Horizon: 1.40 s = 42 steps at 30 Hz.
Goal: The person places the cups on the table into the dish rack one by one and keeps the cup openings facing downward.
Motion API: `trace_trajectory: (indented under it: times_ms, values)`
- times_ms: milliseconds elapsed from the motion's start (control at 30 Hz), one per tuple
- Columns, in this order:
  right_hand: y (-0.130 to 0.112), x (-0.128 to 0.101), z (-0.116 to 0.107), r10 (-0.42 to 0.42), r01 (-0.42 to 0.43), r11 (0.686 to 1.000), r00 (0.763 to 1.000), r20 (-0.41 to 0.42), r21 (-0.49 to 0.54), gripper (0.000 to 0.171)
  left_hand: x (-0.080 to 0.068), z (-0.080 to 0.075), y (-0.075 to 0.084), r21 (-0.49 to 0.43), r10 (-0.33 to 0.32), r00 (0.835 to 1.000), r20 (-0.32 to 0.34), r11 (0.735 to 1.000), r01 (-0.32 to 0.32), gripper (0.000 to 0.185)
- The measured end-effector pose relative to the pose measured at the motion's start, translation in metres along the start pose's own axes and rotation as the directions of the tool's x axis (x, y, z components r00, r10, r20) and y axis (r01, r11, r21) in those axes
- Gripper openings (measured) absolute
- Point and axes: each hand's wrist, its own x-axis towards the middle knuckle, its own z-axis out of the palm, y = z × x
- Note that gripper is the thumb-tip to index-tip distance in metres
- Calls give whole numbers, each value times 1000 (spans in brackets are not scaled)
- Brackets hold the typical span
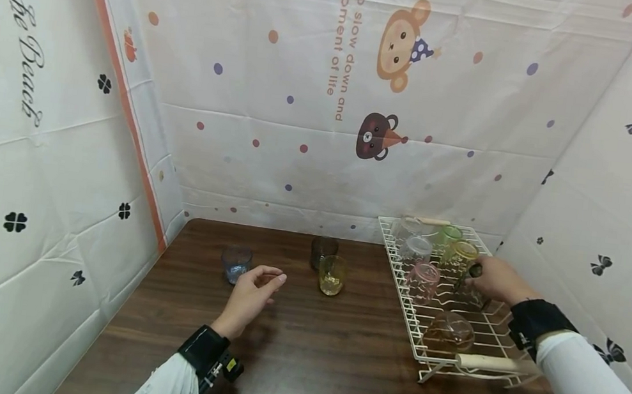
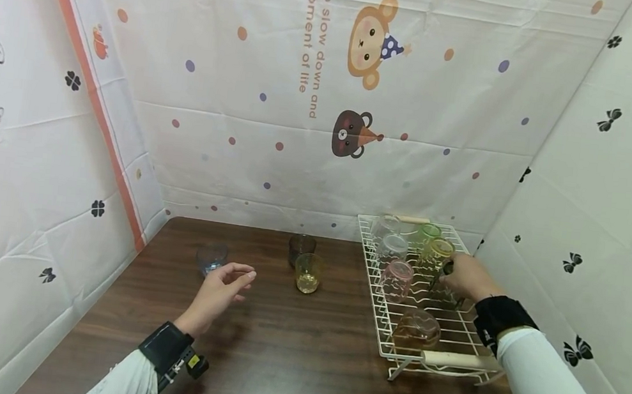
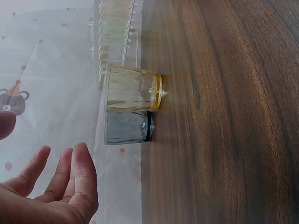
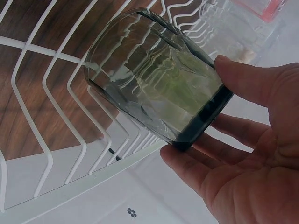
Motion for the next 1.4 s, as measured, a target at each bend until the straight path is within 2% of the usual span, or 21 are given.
trace_trajectory:
  times_ms: [433,600,733,867,933,1100,1200,1300,1400]
  values:
    - [8,-8,-3,40,-40,999,999,19,17,73,3,0,4,12,18,1000,-17,1000,-18,34]
    - [8,-15,-6,43,-43,999,999,-29,-7,74,6,-4,3,49,28,999,-25,998,-27,35]
    - [6,-25,-10,41,-42,999,993,-109,-4,57,7,-9,6,123,75,996,-45,990,-69,35]
    - [0,-32,-14,36,-34,999,980,-196,13,35,9,-16,12,218,132,988,-76,969,-113,34]
    - [-8,-38,-17,33,-31,999,971,-239,13,30,12,-21,14,256,152,984,-91,959,-124,35]
    - [-40,-51,-24,-60,57,998,928,-369,-20,23,20,-30,10,400,200,971,-129,907,-133,39]
    - [-60,-57,-25,-131,121,991,894,-428,-50,30,26,-36,5,483,215,969,-120,865,-132,43]
    - [-82,-64,-23,-194,183,981,859,-474,-71,41,34,-41,-1,572,227,970,-89,809,-136,48]
    - [-105,-72,-22,-251,247,966,830,-498,-74,32,44,-47,-6,671,227,972,-58,730,-131,53]
